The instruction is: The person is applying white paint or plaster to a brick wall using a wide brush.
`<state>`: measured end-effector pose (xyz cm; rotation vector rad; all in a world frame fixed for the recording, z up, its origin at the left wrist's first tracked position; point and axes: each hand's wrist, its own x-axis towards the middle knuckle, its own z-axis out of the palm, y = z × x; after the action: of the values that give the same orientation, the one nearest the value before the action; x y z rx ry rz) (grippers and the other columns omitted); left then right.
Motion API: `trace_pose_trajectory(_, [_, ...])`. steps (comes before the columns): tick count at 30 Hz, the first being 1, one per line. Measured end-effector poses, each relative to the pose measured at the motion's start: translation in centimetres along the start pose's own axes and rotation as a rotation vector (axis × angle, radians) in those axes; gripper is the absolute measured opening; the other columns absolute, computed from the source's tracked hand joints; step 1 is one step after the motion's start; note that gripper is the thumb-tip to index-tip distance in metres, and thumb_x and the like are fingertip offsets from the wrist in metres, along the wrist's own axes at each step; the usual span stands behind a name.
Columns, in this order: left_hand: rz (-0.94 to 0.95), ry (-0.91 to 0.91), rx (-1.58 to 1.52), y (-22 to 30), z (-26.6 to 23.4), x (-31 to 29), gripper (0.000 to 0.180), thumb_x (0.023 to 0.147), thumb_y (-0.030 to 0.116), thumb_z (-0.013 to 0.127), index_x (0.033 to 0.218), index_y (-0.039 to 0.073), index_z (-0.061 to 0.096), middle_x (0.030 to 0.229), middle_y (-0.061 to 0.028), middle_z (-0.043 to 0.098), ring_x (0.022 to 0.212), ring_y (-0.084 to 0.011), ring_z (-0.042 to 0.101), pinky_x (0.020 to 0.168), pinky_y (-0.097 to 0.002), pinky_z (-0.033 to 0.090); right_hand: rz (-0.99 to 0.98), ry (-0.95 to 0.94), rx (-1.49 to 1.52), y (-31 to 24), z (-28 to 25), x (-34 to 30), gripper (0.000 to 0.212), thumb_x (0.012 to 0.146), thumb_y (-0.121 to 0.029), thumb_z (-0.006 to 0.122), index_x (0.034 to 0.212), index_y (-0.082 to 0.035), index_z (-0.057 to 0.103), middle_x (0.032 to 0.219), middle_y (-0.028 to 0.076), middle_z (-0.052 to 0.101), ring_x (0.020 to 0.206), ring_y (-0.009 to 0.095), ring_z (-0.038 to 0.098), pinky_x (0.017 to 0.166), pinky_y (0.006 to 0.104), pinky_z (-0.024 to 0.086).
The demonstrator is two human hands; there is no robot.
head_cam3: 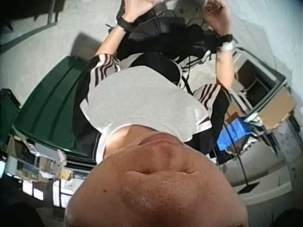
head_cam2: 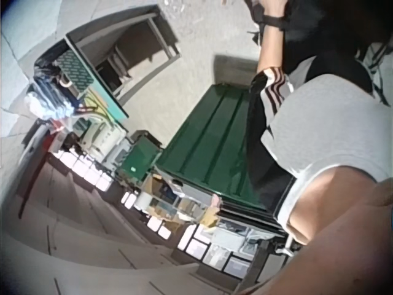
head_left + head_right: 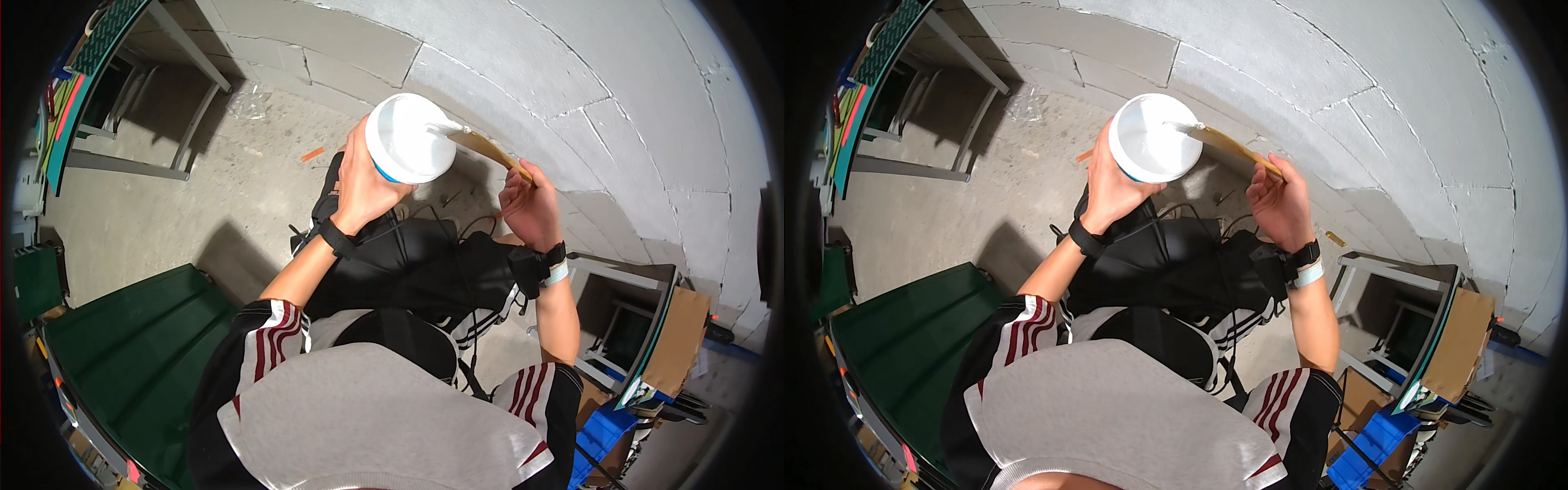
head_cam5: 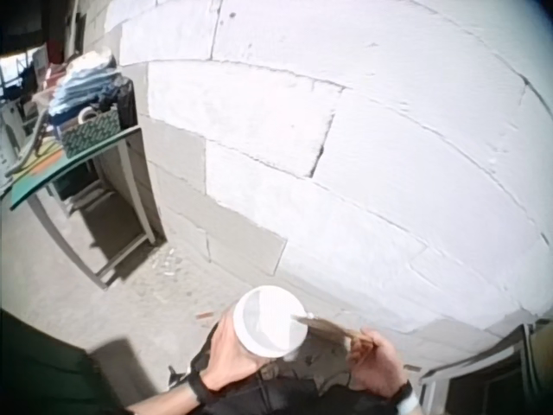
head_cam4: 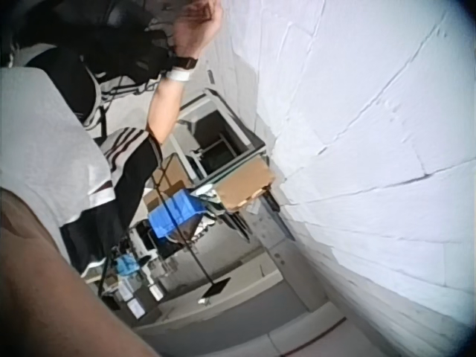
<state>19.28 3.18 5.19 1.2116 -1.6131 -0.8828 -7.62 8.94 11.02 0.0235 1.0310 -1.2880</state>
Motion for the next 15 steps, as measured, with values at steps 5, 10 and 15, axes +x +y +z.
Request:
trace_pose_trajectory(5, [-0.033,-0.035,0.003,-0.8,0.6,1.6,0.103,0.048,0.01,0.09,0.139,0.004,0.042,0.133,-0.0171,0.053,0.125,-0.0352,0.052,0.102,-0.0442,0.045,0.003,0.039,0.019,0.3,-0.1,1.5,0.026,0.097,-0.019,0.058,0.109,0.002,0.066,0.081,0.005,0.07,0.07,0.01,0.066,0.063,0.023,0.051])
trace_pose_trajectory(10, [-0.077,-0.046,0.026,-2.1,0.9,2.0,0.106,0.048,0.011,0.091,0.141,0.006,0.039,0.134,-0.0152,0.052,0.125,-0.034,0.053,0.101,-0.0435,0.046,-0.095,-0.042,-0.135,1.6,0.0,2.8,0.031,0.099,-0.02,0.052,0.115,0.004,0.065,0.086,0.007,0.071,0.074,0.013,0.067,0.069,0.0249,0.053])
trace_pose_trajectory(15, [-0.103,-0.059,0.019,-4.0,1.1,3.2,0.109,0.047,0.011,0.092,0.141,0.006,0.038,0.134,-0.0151,0.052,0.125,-0.0339,0.053,0.101,-0.0439,0.047,-0.265,-0.061,-0.231,1.8,1.3,3.7,0.034,0.1,-0.02,0.052,0.117,0.006,0.064,0.089,0.012,0.072,0.076,0.016,0.068,0.073,0.0262,0.054])
